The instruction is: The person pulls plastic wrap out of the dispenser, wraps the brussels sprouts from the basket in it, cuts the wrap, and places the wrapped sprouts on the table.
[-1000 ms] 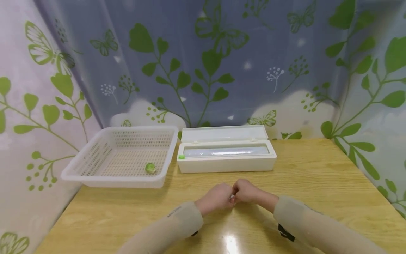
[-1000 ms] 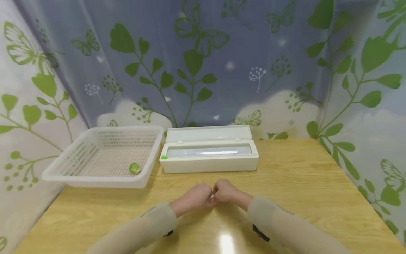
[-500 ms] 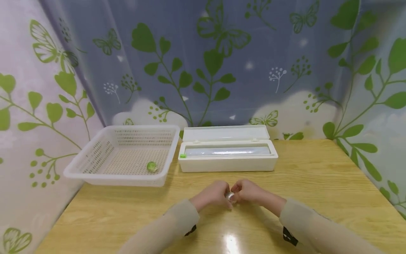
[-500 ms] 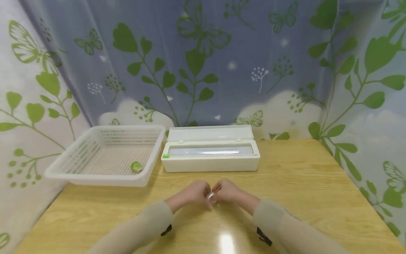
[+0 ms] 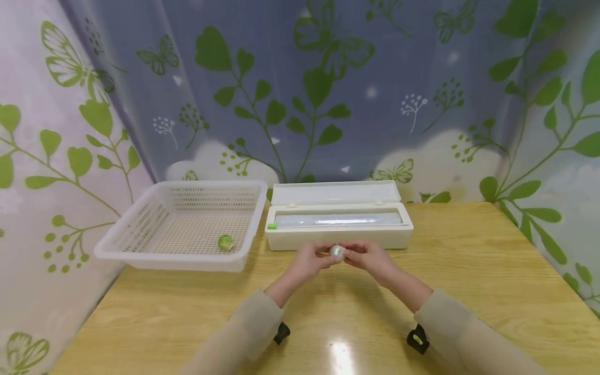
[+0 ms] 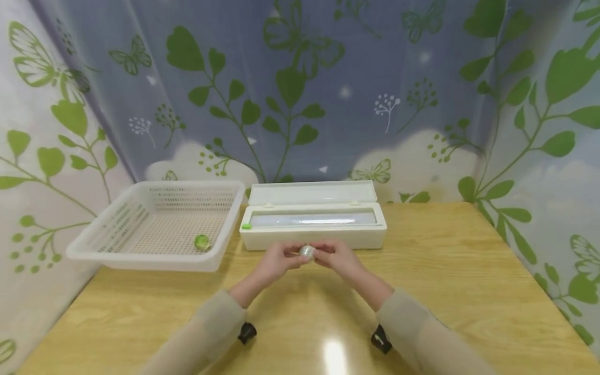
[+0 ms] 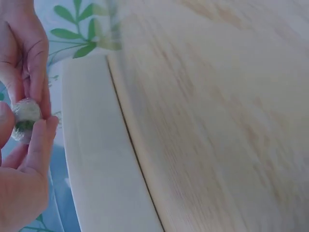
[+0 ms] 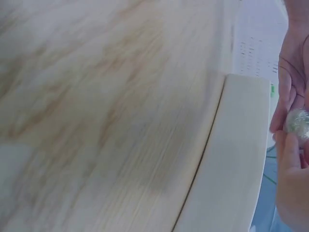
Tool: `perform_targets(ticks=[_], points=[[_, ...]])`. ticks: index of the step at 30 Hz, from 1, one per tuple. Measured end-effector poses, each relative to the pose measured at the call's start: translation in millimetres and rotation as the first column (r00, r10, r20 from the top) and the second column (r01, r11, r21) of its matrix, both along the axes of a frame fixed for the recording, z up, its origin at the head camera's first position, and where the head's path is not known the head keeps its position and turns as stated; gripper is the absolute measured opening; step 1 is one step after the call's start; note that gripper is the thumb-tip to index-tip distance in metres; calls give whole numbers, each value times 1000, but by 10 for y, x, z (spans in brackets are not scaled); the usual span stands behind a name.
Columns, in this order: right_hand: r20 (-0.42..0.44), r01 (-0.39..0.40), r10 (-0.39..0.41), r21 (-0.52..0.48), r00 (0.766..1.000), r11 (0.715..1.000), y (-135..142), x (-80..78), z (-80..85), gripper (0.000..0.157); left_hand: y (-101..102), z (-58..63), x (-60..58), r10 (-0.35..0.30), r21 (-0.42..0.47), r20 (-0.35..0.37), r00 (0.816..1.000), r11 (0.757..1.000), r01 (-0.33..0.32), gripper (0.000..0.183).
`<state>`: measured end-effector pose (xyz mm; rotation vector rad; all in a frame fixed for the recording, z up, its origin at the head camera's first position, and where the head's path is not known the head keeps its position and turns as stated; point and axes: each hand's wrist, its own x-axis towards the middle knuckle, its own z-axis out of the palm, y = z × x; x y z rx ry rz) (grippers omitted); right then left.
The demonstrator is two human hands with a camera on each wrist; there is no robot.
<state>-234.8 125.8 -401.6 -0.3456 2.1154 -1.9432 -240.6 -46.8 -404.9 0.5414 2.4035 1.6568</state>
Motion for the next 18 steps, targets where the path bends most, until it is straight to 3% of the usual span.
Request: perform_targets(ticks=[3, 8, 11, 14, 18], points=[[-21, 71, -71, -17, 997, 997, -61, -2, 5, 28, 3, 40, 19, 29, 15, -54, 998, 999, -28, 36], [5, 177, -177, -50, 984, 983, -145, 34, 20, 27, 61, 93, 67, 81, -69, -184, 980, 993, -95, 36], [-9, 213, -213, -36, 977, 976, -138, 50, 39, 24, 103, 125, 81, 86, -95, -208, 974, 990, -108, 35], [-99, 165, -162, 19, 982, 986, -88, 59, 67, 23, 91, 173, 70, 40, -113, -175, 984, 992, -61, 32], [-181, 18, 3, 115, 984, 993, 4, 82, 108, 27, -12, 205, 22, -50, -144, -86, 995, 989, 38, 27]])
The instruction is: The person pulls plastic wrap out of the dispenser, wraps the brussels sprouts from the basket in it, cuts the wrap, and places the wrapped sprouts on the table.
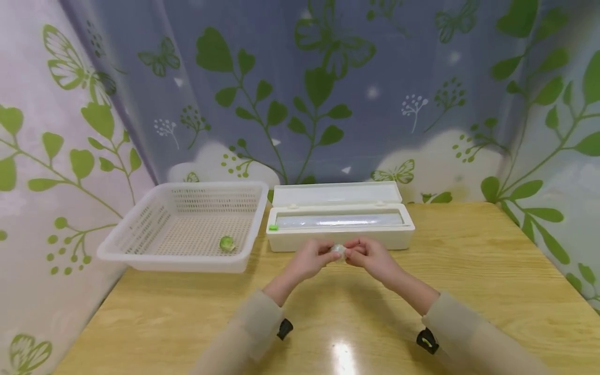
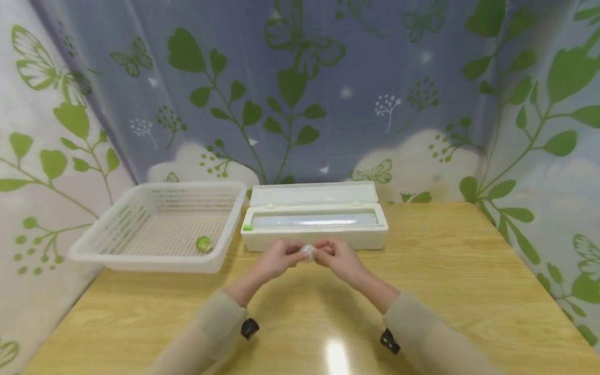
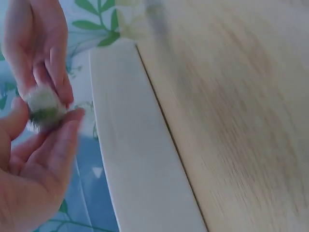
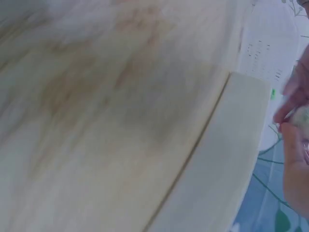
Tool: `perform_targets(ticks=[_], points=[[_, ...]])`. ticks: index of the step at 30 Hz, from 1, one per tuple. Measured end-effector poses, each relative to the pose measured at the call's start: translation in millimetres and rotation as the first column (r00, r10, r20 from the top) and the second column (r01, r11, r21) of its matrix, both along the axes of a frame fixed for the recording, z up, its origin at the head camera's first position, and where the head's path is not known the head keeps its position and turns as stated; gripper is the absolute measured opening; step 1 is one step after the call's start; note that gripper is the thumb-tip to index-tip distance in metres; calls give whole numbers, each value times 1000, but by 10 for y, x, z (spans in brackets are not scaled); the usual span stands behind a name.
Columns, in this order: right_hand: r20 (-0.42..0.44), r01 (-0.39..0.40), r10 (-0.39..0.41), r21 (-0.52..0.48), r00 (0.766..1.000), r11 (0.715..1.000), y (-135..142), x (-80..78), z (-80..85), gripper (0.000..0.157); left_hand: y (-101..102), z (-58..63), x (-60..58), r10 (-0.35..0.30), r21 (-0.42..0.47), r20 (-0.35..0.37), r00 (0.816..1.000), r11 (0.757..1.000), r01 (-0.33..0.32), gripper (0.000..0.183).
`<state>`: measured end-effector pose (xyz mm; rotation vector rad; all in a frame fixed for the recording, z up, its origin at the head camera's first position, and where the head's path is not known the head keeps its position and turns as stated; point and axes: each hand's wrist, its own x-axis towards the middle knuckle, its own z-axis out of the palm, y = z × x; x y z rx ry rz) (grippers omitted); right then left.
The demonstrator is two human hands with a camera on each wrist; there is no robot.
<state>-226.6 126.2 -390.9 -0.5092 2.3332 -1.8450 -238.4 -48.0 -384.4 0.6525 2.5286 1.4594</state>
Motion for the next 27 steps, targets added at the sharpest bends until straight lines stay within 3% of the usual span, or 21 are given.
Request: perform_targets(ticks=[2, 4, 8, 13, 15, 17, 22, 27], points=[[-48, -66, 70, 83, 996, 994, 35, 12, 23, 29, -44, -2, -21, -20, 8, 55, 998, 1000, 19, 27], [-118, -83, 106, 183, 987, 980, 42, 28, 50, 33, -72, -14, -32, -22, 26, 100, 995, 999, 19, 28], [-320, -3, 144, 403, 936, 915, 23, 65, 74, 41, -61, -38, -18, -43, 7, 133, 990, 999, 43, 29], [-491, 146, 220, 603, 843, 784, 9, 157, 70, 47, 2, -81, 25, -93, -45, 139, 986, 994, 100, 31], [-520, 175, 241, 628, 819, 759, 11, 179, 63, 44, 25, -83, 42, -98, -44, 137, 986, 994, 105, 32], [-540, 190, 245, 626, 805, 756, 20, 186, 57, 40, 44, -82, 48, -104, -39, 128, 986, 993, 110, 32], [-548, 189, 226, 599, 806, 778, 124, 184, 21, 32, 48, -89, 55, -117, -78, 70, 991, 989, 122, 36], [-486, 196, 154, 594, 860, 780, 439, 156, -40, 32, -144, -111, 93, -93, -142, -1, 996, 986, 92, 34]])
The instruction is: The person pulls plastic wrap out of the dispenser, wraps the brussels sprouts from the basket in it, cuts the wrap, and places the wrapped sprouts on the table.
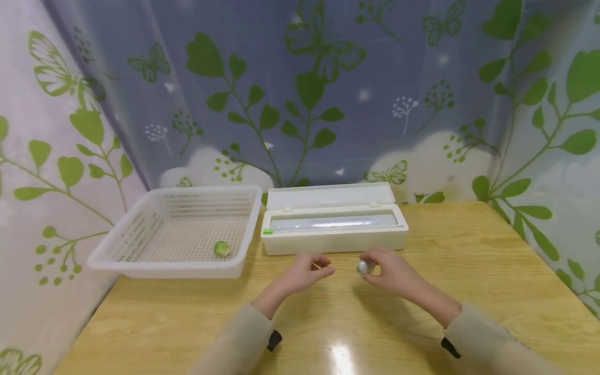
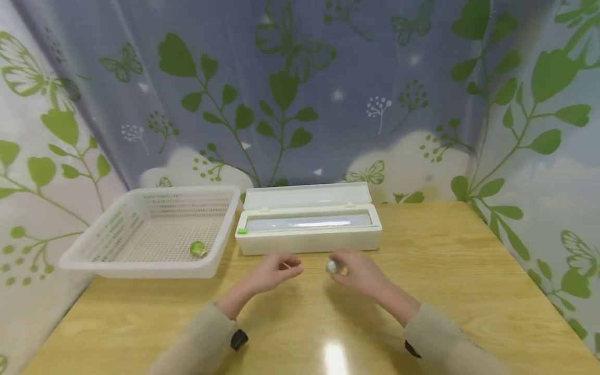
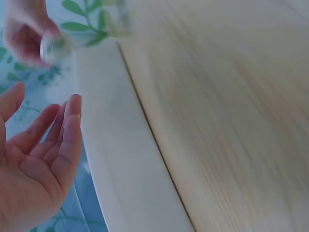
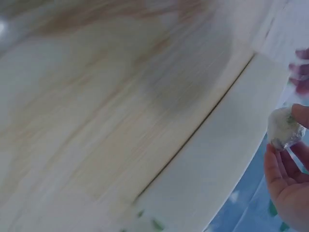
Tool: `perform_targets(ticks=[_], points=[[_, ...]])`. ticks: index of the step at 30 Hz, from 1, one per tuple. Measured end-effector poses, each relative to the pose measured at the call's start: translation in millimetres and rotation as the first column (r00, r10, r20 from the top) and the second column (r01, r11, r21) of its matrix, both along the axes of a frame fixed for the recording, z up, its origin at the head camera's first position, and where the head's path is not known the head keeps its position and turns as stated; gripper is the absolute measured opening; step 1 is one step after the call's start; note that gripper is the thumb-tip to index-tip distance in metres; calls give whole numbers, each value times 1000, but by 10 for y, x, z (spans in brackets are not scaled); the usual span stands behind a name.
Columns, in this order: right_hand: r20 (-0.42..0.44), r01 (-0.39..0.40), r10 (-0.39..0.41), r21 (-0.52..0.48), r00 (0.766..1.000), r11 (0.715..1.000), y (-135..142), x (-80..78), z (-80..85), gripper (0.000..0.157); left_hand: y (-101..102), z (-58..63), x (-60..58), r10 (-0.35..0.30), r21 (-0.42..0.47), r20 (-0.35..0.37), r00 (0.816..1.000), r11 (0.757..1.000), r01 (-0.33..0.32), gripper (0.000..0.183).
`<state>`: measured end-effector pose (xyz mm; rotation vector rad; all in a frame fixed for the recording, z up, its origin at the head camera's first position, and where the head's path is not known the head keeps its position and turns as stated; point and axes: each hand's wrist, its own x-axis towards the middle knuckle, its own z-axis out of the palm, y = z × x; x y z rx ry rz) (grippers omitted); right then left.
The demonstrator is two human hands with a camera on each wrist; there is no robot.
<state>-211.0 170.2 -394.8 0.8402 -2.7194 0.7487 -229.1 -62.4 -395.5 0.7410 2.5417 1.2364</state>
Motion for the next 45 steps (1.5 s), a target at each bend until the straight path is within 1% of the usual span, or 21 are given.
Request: perform_targets(ticks=[2, 5, 9, 14, 16, 20, 22, 25, 29, 34, 40, 42, 45], points=[[45, 39, -38, -4, 998, 999, 195, -18, -24, 32, -112, -34, 4, 24, -20, -26, 999, 999, -25, 30], [80, 90, -90, 10, 993, 996, 482, -50, -56, 32, -287, -71, 2, 52, -44, -65, 996, 998, -55, 25], [80, 134, -138, 62, 987, 989, 797, -70, -94, 30, -450, -80, 3, 72, -73, -85, 994, 994, -78, 24], [63, 180, -191, 143, 980, 973, 1019, -118, -111, 25, -524, -44, 13, 101, -91, -135, 986, 989, -114, 23], [56, 197, -209, 166, 976, 966, 1060, -165, -113, 23, -530, -39, 3, 98, -99, -151, 984, 989, -114, 22], [23, 222, -232, 201, 973, 954, 1106, -279, -142, 22, -512, -25, -17, 91, -128, -148, 985, 986, -110, 23], [10, 224, -232, 228, 973, 948, 1120, -327, -173, 21, -499, -17, -23, 81, -139, -147, 986, 985, -102, 23], [-2, 218, -225, 261, 974, 941, 1126, -355, -209, 20, -488, -12, -28, 64, -155, -135, 989, 984, -84, 24], [-10, 221, -227, 275, 974, 936, 1119, -340, -213, 23, -493, -1, -23, 64, -158, -116, 991, 984, -82, 23], [34, 236, -254, 272, 967, 933, 1115, -309, -175, 33, -497, 8, -36, 70, -164, -123, 990, 982, -90, 23], [83, 209, -241, 282, 967, 936, 1119, -269, -163, 37, -478, -1, -42, 30, -191, -101, 994, 980, -49, 25], [98, 211, -245, 267, 965, 940, 1113, -247, -166, 38, -469, -6, -39, 24, -195, -98, 995, 980, -43, 24], [113, 226, -257, 230, 960, 946, 1086, -233, -128, 39, -457, 0, -50, 33, -196, -94, 995, 979, -51, 25]])
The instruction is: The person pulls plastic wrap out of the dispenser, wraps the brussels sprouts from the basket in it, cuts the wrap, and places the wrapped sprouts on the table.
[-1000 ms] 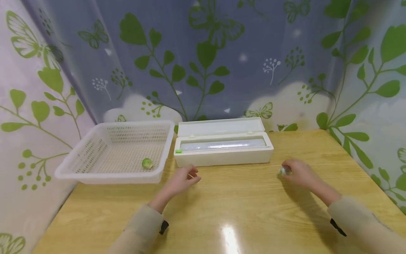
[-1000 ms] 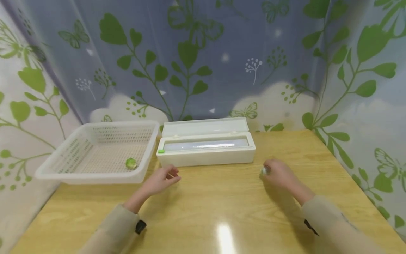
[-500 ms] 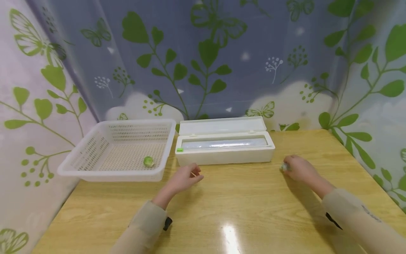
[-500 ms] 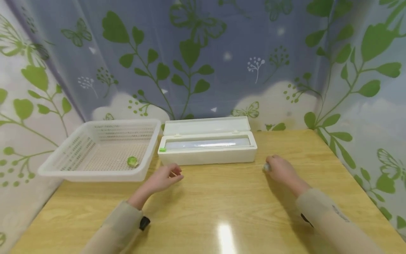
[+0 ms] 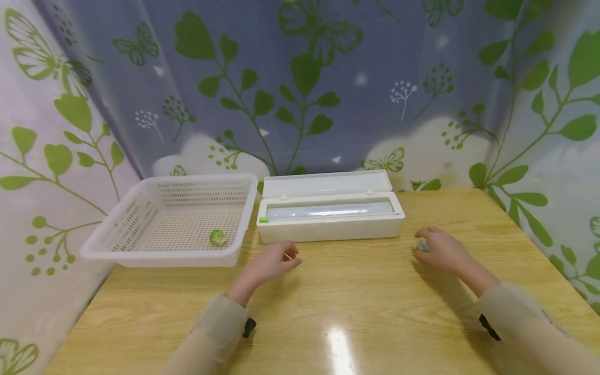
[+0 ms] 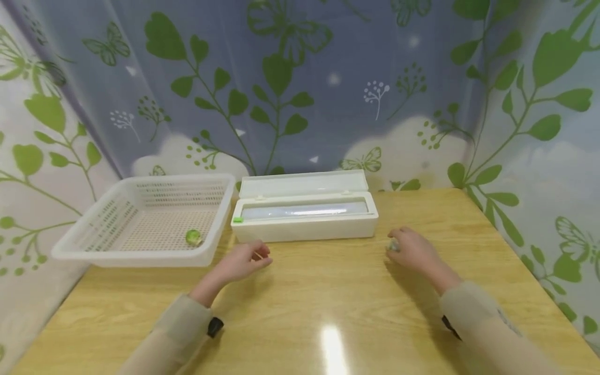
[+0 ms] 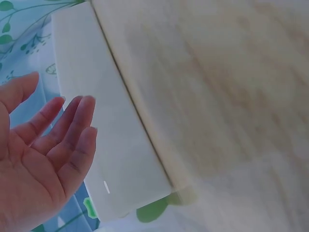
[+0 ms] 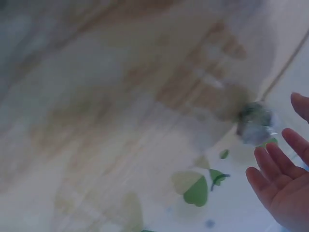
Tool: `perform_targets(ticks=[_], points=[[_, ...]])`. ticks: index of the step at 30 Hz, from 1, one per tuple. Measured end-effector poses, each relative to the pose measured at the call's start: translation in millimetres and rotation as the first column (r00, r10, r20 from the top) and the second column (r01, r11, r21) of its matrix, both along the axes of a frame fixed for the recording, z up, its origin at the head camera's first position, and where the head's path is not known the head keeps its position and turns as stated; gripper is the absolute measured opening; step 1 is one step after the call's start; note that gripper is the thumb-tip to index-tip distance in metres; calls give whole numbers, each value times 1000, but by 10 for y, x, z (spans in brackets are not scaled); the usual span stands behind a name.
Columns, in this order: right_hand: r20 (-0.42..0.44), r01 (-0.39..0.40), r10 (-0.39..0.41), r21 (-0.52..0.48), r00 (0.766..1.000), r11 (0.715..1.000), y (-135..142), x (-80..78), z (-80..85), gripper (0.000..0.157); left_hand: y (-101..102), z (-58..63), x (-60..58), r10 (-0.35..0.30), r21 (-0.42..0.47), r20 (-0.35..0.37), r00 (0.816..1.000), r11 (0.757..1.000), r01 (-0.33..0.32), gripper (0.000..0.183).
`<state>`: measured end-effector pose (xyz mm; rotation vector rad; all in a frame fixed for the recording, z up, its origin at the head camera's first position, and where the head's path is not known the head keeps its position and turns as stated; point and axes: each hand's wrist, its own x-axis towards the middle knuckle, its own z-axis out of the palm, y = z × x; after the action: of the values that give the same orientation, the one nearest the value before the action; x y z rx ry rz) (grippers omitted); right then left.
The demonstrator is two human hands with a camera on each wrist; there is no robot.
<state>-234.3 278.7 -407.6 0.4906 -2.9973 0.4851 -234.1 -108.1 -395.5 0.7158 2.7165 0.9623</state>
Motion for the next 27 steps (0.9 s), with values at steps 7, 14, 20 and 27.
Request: perform_targets(ticks=[7, 14, 20, 27], points=[[-81, 11, -22, -137, 996, 990, -267, 50, 149, 36, 19, 59, -47, 84, 51, -95, 992, 996, -79, 27], [-155, -7, -27, -218, 988, 976, -489, 58, 270, 32, 28, 128, -68, 139, 75, -232, 963, 989, -125, 26], [-201, -9, -40, -240, 979, 971, -551, 62, 272, 29, 29, 111, -88, 154, 33, -375, 914, 988, -153, 24], [-319, -91, 29, -182, 947, 979, -663, -129, 242, 30, 78, 102, -251, 103, -158, -553, 827, 961, -226, 47]])
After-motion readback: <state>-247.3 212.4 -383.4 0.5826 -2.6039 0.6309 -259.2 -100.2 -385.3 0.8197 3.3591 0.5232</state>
